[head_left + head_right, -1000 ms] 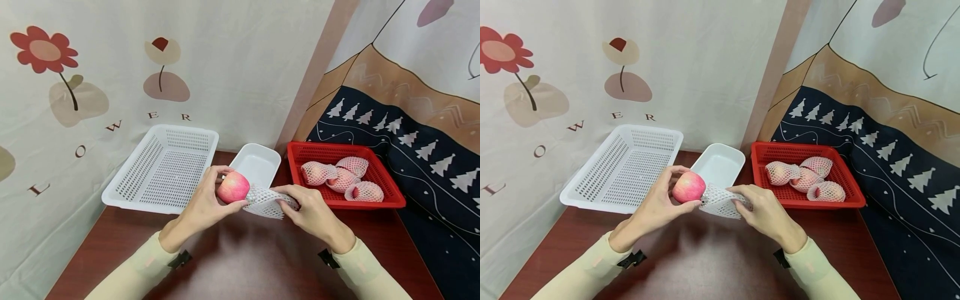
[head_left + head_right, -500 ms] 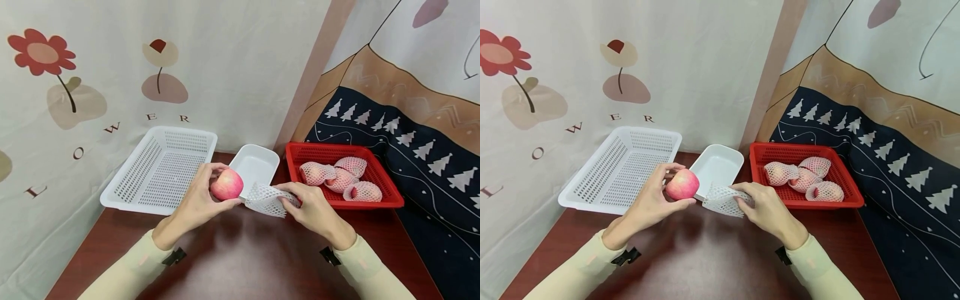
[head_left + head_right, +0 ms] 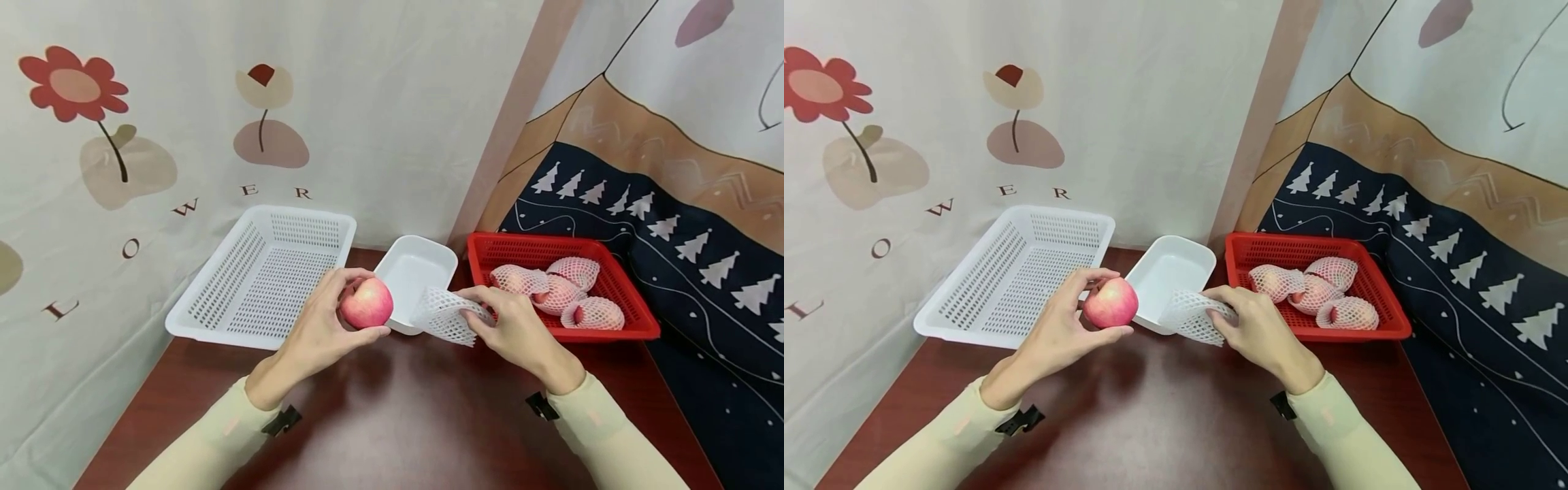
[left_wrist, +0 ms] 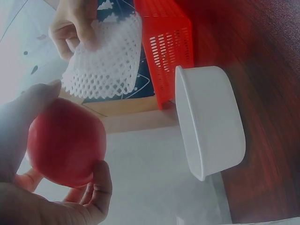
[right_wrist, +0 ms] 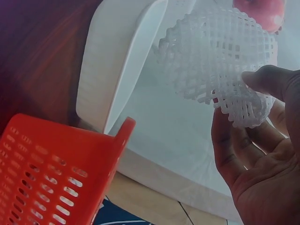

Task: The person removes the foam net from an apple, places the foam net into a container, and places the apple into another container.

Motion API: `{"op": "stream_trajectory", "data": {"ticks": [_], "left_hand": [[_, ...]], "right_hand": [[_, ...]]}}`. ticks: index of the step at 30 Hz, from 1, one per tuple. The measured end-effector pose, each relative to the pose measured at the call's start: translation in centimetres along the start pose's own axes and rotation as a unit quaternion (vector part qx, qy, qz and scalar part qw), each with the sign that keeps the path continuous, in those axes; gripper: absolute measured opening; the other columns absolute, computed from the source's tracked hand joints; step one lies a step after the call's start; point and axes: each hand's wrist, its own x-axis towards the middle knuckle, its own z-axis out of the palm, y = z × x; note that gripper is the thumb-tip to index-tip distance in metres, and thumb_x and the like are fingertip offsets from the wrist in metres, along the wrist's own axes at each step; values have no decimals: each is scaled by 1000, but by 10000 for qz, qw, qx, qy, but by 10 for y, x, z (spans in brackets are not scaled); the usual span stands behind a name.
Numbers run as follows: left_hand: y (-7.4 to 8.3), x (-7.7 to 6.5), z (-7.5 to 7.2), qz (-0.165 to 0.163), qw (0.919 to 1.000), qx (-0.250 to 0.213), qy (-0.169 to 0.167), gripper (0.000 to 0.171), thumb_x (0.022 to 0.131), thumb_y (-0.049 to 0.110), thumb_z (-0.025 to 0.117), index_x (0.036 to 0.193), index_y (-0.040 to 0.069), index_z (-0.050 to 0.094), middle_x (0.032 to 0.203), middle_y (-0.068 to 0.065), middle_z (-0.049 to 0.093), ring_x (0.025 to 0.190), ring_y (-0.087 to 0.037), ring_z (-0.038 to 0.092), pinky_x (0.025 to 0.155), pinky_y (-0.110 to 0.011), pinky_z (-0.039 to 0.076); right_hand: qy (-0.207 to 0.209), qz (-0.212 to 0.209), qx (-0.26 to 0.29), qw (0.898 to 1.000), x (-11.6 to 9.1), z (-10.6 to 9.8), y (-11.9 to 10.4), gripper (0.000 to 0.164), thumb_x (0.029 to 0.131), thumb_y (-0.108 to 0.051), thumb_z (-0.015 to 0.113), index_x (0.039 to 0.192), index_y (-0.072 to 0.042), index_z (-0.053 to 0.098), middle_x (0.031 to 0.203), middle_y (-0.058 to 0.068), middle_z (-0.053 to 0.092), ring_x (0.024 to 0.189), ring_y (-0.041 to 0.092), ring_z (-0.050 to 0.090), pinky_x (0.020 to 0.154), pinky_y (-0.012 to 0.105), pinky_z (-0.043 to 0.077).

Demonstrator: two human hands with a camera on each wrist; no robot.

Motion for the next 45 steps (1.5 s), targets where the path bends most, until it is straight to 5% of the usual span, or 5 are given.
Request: {"op": "stream_trajectory", "data": {"ticks": [13, 19, 27, 45], "left_hand": [[-1, 0, 0, 155, 9997, 163, -53, 81, 77, 36, 111, 148, 30, 71, 141, 2, 67, 130, -16, 63, 98, -42, 63], [-2, 1, 2, 273, 9994, 199, -78, 81, 77, 36, 112, 149, 31, 74, 145, 4, 67, 134, -16, 64, 101, -42, 63], [-2, 3, 4, 406, 9990, 201, -68, 81, 76, 34, 112, 148, 30, 75, 144, 3, 69, 132, -17, 67, 102, -42, 63], [2, 4, 9, 458, 9986, 234, -132, 80, 77, 36, 111, 148, 28, 75, 145, 1, 69, 131, -18, 69, 101, -44, 64]], "right_hand": [[-103, 562, -109, 9983, 31, -2, 11, 32, 99, -8, 90, 130, -13, 84, 110, 6, 89, 68, 12, 49, 62, 27, 45], [-303, 872, -10, 9957, 56, -5, 15, 28, 102, -10, 88, 130, -10, 84, 118, 12, 89, 81, 20, 68, 73, 30, 60], [-680, 1235, 28, 9900, 91, -4, 26, 23, 105, -12, 85, 128, -9, 84, 122, 16, 89, 97, 31, 80, 83, 41, 66], [-1390, 1626, -276, 9765, 143, 17, 63, 18, 106, -11, 77, 122, -4, 80, 117, 20, 87, 107, 35, 82, 95, 52, 68]]}}
